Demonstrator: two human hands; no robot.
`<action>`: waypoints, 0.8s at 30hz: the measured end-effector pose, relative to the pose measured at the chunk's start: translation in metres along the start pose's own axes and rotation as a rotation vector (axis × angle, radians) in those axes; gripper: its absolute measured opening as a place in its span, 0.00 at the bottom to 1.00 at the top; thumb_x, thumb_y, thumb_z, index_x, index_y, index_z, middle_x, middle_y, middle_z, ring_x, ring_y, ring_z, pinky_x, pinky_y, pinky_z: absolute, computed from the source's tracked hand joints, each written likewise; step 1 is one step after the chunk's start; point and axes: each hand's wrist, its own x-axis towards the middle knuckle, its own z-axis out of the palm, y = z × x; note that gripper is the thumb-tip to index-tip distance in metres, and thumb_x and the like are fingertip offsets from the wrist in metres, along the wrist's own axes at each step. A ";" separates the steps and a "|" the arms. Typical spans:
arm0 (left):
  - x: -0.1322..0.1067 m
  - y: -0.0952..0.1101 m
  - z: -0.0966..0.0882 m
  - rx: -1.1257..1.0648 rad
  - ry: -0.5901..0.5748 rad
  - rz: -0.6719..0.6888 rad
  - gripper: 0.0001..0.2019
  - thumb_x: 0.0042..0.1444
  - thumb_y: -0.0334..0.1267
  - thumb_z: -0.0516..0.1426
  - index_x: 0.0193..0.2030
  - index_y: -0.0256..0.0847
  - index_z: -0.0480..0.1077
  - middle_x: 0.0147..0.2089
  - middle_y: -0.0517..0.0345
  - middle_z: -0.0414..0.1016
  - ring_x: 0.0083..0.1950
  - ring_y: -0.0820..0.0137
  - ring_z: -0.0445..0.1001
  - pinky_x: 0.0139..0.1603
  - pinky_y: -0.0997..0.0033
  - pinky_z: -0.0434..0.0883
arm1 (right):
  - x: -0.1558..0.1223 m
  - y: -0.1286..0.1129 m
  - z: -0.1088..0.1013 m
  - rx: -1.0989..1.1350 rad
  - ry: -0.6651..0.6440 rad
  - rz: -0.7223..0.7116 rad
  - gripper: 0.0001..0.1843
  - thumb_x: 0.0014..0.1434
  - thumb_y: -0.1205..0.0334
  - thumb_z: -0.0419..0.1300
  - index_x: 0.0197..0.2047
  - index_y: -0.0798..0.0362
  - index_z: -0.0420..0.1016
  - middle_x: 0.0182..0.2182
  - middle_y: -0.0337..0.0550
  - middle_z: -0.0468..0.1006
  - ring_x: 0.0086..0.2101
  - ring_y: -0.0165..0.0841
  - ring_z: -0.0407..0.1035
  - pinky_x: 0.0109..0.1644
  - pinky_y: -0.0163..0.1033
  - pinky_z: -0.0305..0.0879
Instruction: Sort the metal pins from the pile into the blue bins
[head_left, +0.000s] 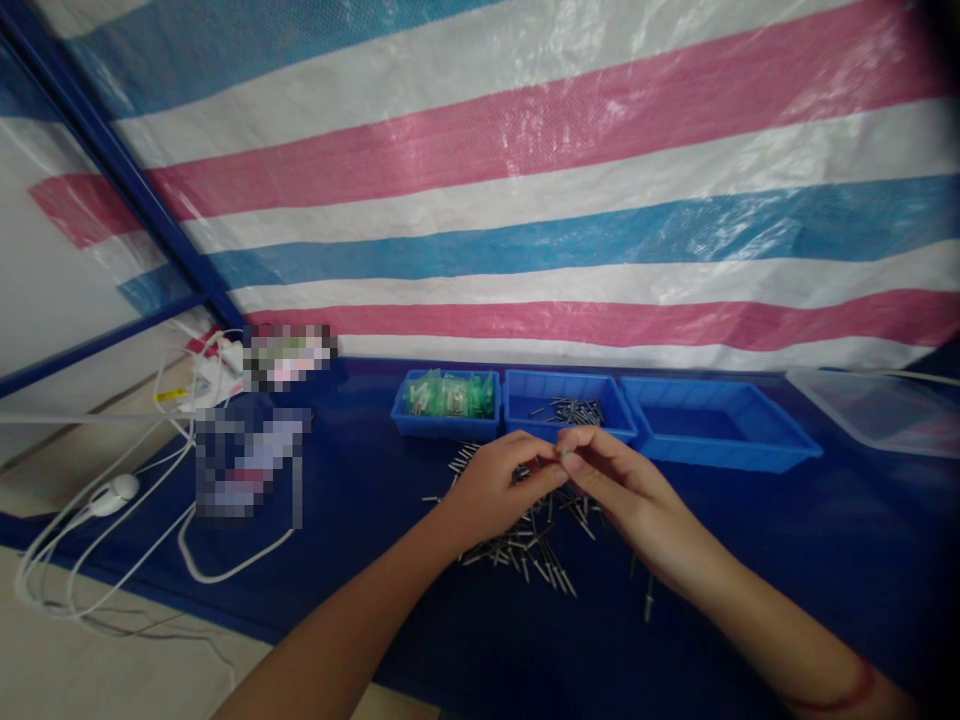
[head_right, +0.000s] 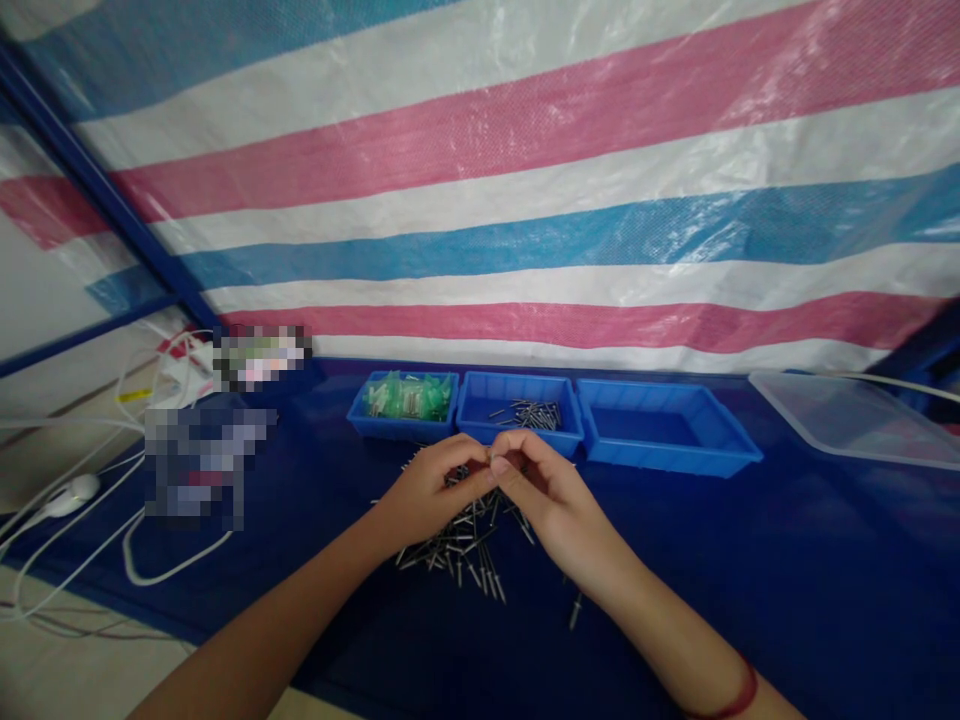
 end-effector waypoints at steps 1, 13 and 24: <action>0.000 0.000 0.000 0.004 0.002 -0.006 0.10 0.62 0.41 0.54 0.37 0.37 0.72 0.34 0.58 0.71 0.36 0.73 0.69 0.38 0.75 0.65 | 0.000 0.000 0.000 -0.058 0.029 -0.029 0.09 0.60 0.53 0.57 0.37 0.49 0.67 0.31 0.38 0.66 0.32 0.31 0.60 0.36 0.37 0.58; -0.002 -0.005 0.004 0.105 0.042 -0.012 0.09 0.60 0.40 0.55 0.34 0.38 0.70 0.33 0.58 0.70 0.37 0.71 0.69 0.37 0.73 0.64 | 0.001 0.002 -0.001 -0.478 0.074 -0.353 0.04 0.61 0.63 0.56 0.40 0.48 0.72 0.38 0.42 0.70 0.40 0.33 0.66 0.42 0.40 0.62; -0.003 0.004 -0.006 0.100 0.112 -0.050 0.05 0.58 0.36 0.55 0.34 0.38 0.70 0.33 0.58 0.72 0.37 0.71 0.71 0.39 0.73 0.66 | 0.007 0.001 -0.016 -0.607 0.084 -0.305 0.05 0.61 0.60 0.57 0.38 0.48 0.74 0.37 0.42 0.70 0.35 0.32 0.67 0.35 0.39 0.62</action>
